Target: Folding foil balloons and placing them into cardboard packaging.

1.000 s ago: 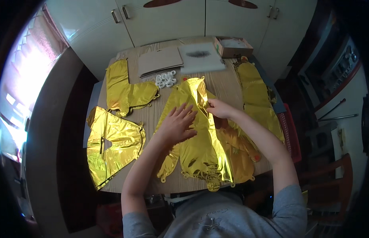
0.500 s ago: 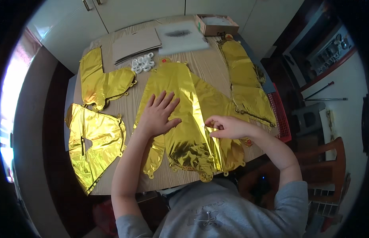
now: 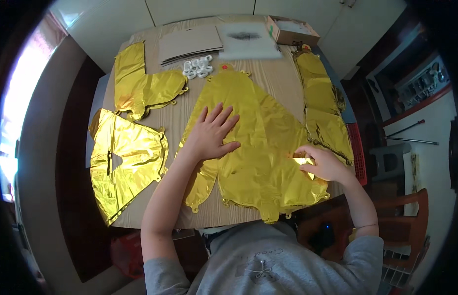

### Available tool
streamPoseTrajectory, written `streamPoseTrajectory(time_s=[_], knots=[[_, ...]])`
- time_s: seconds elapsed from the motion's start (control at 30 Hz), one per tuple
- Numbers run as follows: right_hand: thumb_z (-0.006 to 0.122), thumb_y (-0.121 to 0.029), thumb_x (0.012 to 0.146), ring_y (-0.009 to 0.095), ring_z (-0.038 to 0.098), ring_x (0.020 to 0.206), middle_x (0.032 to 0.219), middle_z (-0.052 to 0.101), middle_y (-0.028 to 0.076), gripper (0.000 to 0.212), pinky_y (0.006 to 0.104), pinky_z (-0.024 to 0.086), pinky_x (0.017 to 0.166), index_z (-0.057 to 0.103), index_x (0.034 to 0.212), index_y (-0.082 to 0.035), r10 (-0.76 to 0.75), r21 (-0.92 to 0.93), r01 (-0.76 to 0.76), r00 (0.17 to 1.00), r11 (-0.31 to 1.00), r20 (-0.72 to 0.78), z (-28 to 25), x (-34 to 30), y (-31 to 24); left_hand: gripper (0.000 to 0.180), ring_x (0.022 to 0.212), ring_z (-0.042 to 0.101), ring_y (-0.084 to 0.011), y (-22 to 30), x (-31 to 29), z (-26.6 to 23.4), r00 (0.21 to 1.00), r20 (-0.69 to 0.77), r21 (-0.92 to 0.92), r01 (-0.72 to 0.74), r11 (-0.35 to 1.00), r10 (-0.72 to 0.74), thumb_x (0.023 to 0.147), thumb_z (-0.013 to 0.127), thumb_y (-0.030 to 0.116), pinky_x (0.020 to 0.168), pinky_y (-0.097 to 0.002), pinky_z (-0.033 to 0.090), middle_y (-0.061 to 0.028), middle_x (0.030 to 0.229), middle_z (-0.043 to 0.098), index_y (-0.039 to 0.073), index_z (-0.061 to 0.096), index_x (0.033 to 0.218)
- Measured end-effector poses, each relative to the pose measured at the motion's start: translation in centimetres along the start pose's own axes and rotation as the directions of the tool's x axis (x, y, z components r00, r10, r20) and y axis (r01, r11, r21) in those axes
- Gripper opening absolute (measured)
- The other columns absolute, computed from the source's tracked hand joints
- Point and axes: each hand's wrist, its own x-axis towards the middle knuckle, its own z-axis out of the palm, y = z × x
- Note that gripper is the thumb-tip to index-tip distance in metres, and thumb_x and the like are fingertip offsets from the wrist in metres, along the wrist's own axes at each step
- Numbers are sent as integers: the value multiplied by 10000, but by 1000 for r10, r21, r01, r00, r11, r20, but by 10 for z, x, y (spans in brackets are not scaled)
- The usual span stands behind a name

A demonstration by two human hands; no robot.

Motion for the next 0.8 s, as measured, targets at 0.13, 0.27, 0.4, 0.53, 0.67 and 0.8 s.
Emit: streamPoseTrajectory(time_s=[0.13,0.27,0.4,0.53,0.67,0.8], knots=[[710,-239,811,206,595,703,789,615,49,419,337,454,653,587,1197,-133,64,-45,-62,998,997,28,7,1,-9,771,1412,284,-362,-4,-3,1,1000,10,-21,9,1000,-9,849,502,632,1151,-548,182,-137,1506,360,152,394,1443],[717,-205,803,249,623,742,805,638,85,400,366,470,666,580,1165,-103,61,25,-63,996,998,61,7,2,-2,790,1414,282,-359,-4,-3,1,1000,16,-19,8,1000,-7,838,507,652,1151,-554,177,-139,1508,358,156,395,1443],[713,-181,794,221,599,707,765,607,70,379,346,459,638,583,1140,-99,47,57,-49,998,997,35,11,-1,5,804,1415,281,-360,-3,-3,-2,1000,28,-24,-5,1000,6,831,506,667,1147,-563,174,-140,1509,357,158,398,1444],[717,-165,779,210,590,699,752,589,62,377,339,457,631,583,1123,-87,25,81,-28,999,996,40,13,0,7,806,1411,286,-365,-3,-4,-1,1000,23,-23,-14,1000,15,832,499,672,1144,-571,174,-141,1507,361,159,400,1446],[729,-151,764,205,593,712,766,581,63,381,335,466,648,583,1108,-75,20,110,-24,999,994,38,14,0,12,796,1406,294,-371,-3,-2,0,1000,7,-16,-30,999,30,839,489,673,1140,-578,177,-140,1504,367,166,402,1446],[737,-148,756,210,600,734,811,591,69,389,333,481,678,584,1106,-75,37,98,-40,998,994,41,12,-1,6,785,1403,298,-377,-4,-3,1,999,14,-7,-31,1000,31,839,487,673,1135,-585,182,-137,1504,368,186,402,1449]])
